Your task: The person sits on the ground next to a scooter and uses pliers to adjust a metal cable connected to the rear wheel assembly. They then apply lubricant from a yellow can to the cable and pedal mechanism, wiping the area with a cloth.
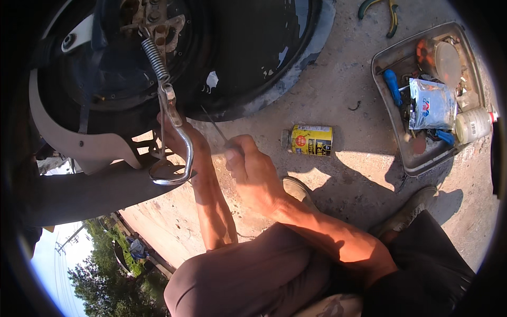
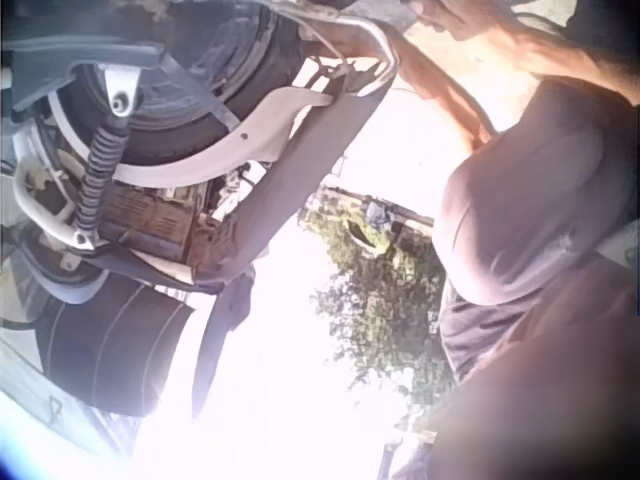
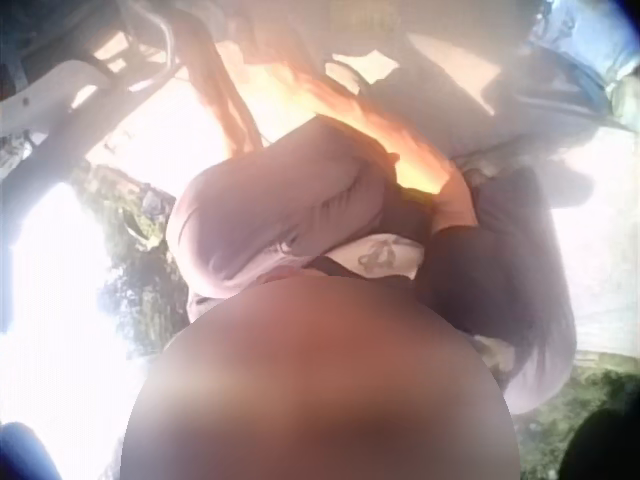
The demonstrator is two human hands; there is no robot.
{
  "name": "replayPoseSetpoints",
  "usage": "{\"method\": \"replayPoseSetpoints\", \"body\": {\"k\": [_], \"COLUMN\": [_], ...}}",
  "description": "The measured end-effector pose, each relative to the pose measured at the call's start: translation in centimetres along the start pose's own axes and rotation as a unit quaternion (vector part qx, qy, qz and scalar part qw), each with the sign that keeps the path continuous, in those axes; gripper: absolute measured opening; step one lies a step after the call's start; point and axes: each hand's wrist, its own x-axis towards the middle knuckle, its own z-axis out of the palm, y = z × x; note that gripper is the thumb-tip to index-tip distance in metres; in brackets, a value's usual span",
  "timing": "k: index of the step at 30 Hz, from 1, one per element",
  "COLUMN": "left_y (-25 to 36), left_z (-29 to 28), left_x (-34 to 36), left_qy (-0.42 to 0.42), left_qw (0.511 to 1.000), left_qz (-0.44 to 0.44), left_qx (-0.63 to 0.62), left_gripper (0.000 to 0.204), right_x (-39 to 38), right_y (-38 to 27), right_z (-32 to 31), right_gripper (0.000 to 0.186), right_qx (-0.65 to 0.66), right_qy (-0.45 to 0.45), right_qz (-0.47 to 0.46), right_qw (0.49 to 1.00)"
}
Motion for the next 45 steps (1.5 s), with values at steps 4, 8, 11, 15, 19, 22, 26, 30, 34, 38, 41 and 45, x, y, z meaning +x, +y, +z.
{"method": "replayPoseSetpoints", "body": {"k": [4,8,11,15,19,22,26,30,34,38,41,45], "left_y": [-1.4,-1.5,0.2,-0.1,2.1,1.1,-0.7,-1.7,-3.5,-1.9,0.1,-1.6], "left_z": [0.9,0.6,-0.4,-0.7,-0.6,-0.7,-0.4,0.2,0.4,0.0,-0.6,-0.4], "left_x": [0.3,0.8,1.0,0.5,1.2,0.7,0.4,0.2,0.2,0.3,0.5,-0.1], "left_qy": [-0.021,-0.057,-0.097,-0.085,-0.106,-0.076,-0.084,-0.068,-0.057,-0.067,-0.077,-0.072], "left_qw": [1.0,0.996,0.981,0.985,0.964,0.977,0.987,0.993,0.993,0.992,0.991,0.991], "left_qz": [-0.001,-0.057,-0.15,-0.127,-0.243,-0.199,-0.134,-0.099,-0.074,-0.101,-0.084,0.011], "left_qx": [-0.002,0.046,0.076,0.084,0.01,0.017,-0.008,-0.02,-0.074,-0.031,0.066,0.112], "left_gripper": [0.058,0.065,0.065,0.066,0.066,0.066,0.064,0.063,0.061,0.057,0.046,0.033], "right_x": [2.5,4.1,4.4,4.6,4.6,4.4,4.2,4.1,3.8,3.6,3.5,5.3], "right_y": [-0.1,0.8,0.7,1.3,1.3,0.8,1.1,1.5,0.8,0.0,-2.1,-5.2], "right_z": [0.9,4.2,4.8,5.8,5.7,5.4,5.2,5.1,4.3,3.1,1.8,0.6], "right_gripper": [0.032,0.035,0.036,0.033,0.03,0.03,0.031,0.032,0.032,0.031,0.03,0.033], "right_qx": [0.083,0.2,0.153,0.183,0.197,0.165,0.113,0.122,0.094,0.037,-0.007,-0.044], "right_qy": [0.031,0.033,0.015,0.049,0.05,0.035,0.028,0.031,0.02,0.019,0.016,-0.015], "right_qz": [0.003,0.011,0.029,0.021,0.031,0.043,0.025,0.005,0.013,0.013,-0.002,-0.07], "right_qw": [0.996,0.979,0.988,0.982,0.979,0.985,0.993,0.992,0.995,0.999,1.0,0.996]}}
